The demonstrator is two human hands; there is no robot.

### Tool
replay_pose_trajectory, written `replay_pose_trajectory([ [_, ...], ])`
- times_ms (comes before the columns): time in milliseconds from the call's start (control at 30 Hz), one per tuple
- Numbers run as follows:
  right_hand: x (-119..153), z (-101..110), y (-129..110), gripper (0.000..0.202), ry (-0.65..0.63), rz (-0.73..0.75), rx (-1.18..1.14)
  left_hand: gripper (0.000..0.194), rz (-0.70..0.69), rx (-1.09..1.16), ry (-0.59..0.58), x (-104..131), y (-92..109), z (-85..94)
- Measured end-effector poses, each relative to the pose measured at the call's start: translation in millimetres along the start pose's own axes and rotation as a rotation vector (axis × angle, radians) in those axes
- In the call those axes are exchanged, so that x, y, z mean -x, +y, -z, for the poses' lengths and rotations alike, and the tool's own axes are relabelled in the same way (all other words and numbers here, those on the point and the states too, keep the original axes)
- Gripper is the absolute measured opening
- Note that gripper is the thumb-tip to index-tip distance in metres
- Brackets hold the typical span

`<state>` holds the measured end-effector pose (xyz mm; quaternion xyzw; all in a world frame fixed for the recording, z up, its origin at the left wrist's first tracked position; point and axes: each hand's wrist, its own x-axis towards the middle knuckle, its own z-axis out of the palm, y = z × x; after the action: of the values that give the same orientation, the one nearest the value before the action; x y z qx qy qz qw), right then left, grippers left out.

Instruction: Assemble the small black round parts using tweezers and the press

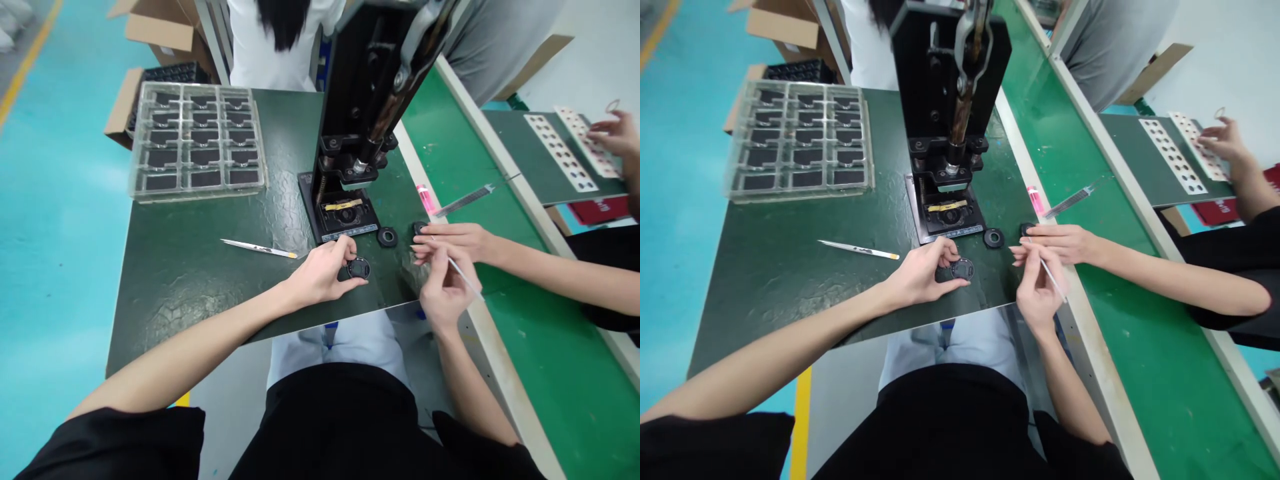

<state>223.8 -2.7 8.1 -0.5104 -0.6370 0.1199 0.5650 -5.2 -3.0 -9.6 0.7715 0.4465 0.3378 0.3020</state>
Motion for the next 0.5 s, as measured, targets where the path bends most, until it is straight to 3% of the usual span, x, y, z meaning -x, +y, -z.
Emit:
replay_pose_trajectory([
  [133, 20.4, 2.6, 13.6, 0.019, -0.102, 0.129, 0.194, 0.056, -0.03, -0.007, 0.091, -1.1, 4.8, 5.5],
  [333, 25.6, -6.2, 18.6, 0.02, -0.028, 0.224, 0.217, 0.055, 0.07, -0.216, 0.419, -32.3, 0.2, 25.0],
  [500, 23.4, -4.2, 20.2, 0.026, -0.042, 0.282, 0.19, 0.054, 0.151, -0.331, 0.448, -49.2, -8.6, 28.4],
])
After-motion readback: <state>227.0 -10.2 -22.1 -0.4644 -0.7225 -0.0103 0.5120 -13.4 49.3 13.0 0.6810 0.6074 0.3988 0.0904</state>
